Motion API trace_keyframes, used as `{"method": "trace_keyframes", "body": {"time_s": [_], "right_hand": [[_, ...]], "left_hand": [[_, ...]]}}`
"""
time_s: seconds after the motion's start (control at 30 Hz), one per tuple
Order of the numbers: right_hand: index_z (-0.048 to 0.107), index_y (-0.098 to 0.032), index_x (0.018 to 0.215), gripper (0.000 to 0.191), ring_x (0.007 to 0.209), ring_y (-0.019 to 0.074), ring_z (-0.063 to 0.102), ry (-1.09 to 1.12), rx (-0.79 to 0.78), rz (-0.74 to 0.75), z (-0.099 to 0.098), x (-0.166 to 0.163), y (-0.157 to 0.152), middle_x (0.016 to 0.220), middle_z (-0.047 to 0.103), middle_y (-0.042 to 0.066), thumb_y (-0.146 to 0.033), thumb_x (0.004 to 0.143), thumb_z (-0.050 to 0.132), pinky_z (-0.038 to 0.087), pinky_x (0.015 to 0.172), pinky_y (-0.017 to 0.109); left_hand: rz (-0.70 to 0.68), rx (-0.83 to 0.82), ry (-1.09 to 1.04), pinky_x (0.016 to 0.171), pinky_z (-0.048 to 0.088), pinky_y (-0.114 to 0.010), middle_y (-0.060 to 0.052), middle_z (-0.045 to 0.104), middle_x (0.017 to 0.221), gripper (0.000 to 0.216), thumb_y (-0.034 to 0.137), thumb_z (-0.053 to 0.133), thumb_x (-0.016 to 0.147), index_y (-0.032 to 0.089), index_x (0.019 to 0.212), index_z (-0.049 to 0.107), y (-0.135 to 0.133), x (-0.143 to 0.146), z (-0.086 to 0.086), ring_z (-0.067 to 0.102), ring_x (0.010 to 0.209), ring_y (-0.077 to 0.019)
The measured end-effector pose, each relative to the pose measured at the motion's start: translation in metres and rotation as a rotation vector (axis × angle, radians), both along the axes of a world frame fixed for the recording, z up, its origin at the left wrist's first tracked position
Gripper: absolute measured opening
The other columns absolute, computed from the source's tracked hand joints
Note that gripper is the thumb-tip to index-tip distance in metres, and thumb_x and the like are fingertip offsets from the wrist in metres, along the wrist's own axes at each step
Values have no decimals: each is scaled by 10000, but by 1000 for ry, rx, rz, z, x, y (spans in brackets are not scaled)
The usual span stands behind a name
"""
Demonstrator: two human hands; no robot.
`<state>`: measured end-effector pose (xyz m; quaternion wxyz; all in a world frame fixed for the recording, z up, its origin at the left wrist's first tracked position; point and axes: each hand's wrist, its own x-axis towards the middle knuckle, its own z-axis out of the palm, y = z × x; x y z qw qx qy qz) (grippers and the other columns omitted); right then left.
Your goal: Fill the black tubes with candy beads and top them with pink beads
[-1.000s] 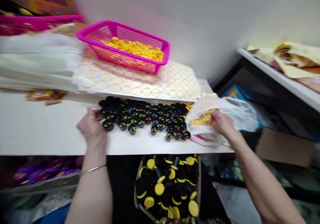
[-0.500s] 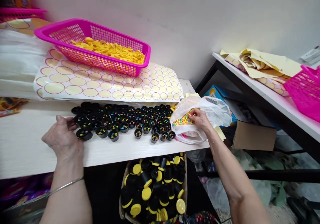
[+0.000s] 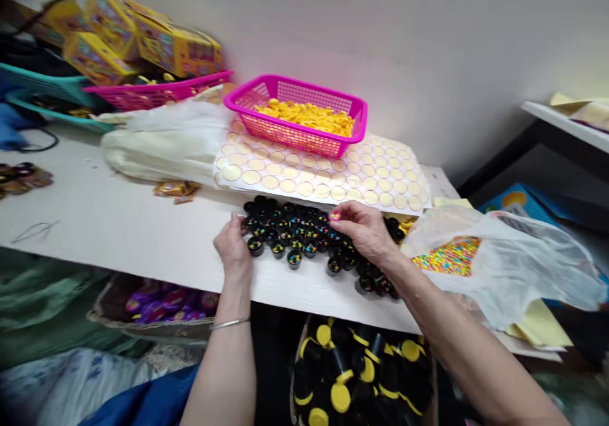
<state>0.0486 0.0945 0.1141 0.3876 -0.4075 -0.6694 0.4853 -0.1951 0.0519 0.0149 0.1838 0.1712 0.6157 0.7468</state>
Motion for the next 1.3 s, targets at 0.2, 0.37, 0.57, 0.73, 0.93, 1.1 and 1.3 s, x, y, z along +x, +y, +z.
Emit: {"method": "trace_keyframes", "body": {"time_s": [0.2, 0.37, 0.57, 0.73, 0.93, 1.1, 1.3], "right_hand": [[616, -162, 752, 94, 685, 121, 533, -203, 127, 219, -26, -108, 32, 687, 609, -12, -230, 687, 611, 420, 674, 260], [663, -180, 818, 159, 803, 183, 578, -766, 443, 262, -23, -146, 38, 801, 667, 55, -218, 788, 511, 384, 677, 281], [676, -162, 926, 261, 934, 251, 615, -1140, 609, 321, -11, -164, 25, 996, 677, 135, -127, 787, 458, 398, 670, 294], [673, -141, 938, 280, 938, 266, 616, -1173, 637, 336, -11, -168, 21, 1022, 660, 150, -111, 784, 440, 411, 673, 310], [666, -158, 837, 183, 861, 192, 577, -819, 465, 217, -14, -139, 28, 909, 662, 82, -182, 799, 488, 396, 713, 284], [669, -168, 924, 248, 640, 126, 506, -164, 108, -36, -6, -51, 7, 748, 632, 14, -332, 745, 617, 393, 593, 263], [686, -202, 840, 339, 606, 150, 521, -123, -65, -576, -13, 110, -22, 787, 651, 43, -406, 572, 728, 410, 545, 288]], "left_hand": [[-26, 42, -100, 651, 417, -268, -27, 646, 692, 397, 515, 593, 744, 132, 753, 698, -4, 3, 4, 534, 663, -130], [-45, 39, -143, 668, 426, -270, -43, 675, 739, 398, 506, 601, 745, 129, 804, 714, -4, 2, 6, 555, 696, -139], [-52, 49, -122, 674, 430, -271, -51, 681, 765, 409, 515, 586, 754, 131, 812, 714, -6, 2, 6, 565, 713, -147], [-57, 55, -104, 662, 420, -263, -39, 666, 730, 402, 512, 575, 765, 132, 776, 707, -7, 2, 6, 548, 692, -138], [-46, 65, -137, 673, 423, -266, -31, 652, 709, 397, 512, 597, 746, 130, 777, 701, -4, 0, 3, 544, 681, -133], [-11, 36, -104, 678, 419, -274, -16, 620, 673, 405, 527, 605, 728, 131, 738, 688, -3, -3, 0, 525, 649, -125], [23, 82, -142, 733, 441, -294, -46, 638, 778, 412, 515, 597, 718, 115, 791, 663, 10, -18, -6, 571, 745, -146]]}}
